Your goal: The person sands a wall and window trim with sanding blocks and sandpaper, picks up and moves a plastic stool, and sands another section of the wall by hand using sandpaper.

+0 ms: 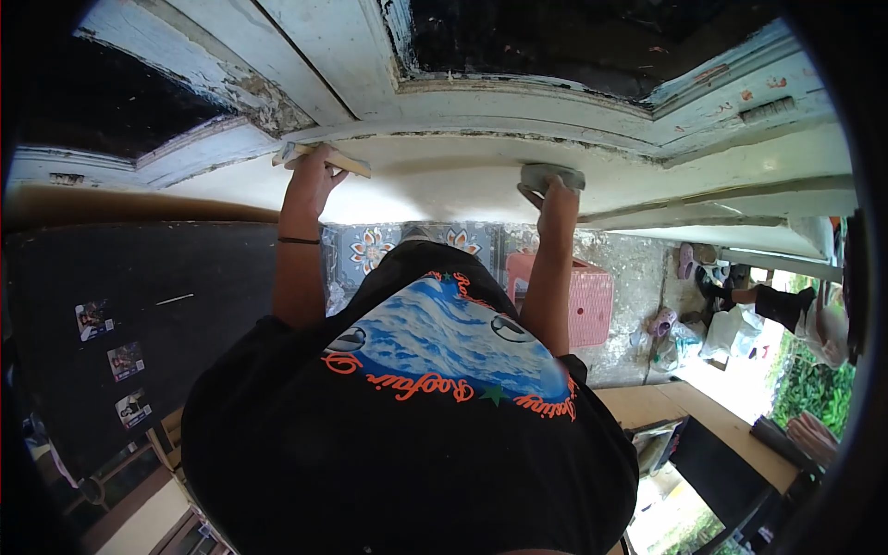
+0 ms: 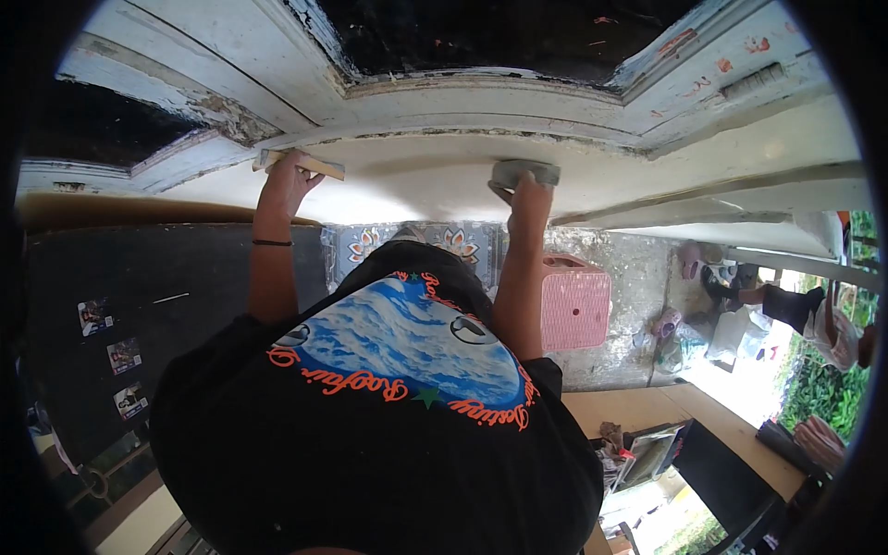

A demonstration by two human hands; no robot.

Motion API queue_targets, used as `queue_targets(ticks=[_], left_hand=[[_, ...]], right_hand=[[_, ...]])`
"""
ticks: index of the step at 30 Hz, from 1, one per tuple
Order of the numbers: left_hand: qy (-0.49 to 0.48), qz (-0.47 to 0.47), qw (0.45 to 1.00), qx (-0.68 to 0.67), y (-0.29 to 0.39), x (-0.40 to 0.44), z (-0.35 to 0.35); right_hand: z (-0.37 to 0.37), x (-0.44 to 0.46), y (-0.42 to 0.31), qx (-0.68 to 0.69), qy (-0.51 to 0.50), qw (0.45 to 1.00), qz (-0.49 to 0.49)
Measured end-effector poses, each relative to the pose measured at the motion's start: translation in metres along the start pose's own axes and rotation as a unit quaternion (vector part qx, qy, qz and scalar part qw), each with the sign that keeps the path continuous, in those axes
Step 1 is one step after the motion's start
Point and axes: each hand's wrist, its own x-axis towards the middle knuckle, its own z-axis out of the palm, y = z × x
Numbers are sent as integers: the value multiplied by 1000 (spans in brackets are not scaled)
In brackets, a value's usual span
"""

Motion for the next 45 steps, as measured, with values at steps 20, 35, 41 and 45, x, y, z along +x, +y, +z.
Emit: queue_targets(ticks=[20, 35, 41, 45], left_hand=[[-13, -22, 1000, 17, -1, 5, -4], [-21, -15, 1000, 7, -1, 3, -7], [-44, -36, 998, 26, 0, 1, -13], [-88, -69, 994, 18, 2, -12, -32]], right_hand=[[82, -38, 73, -499, -104, 830, -225], [68, -27, 106, -274, -150, 948, -63], [75, -31, 94, -253, -136, 958, -20], [102, -46, 89, -114, -63, 991, 24]])
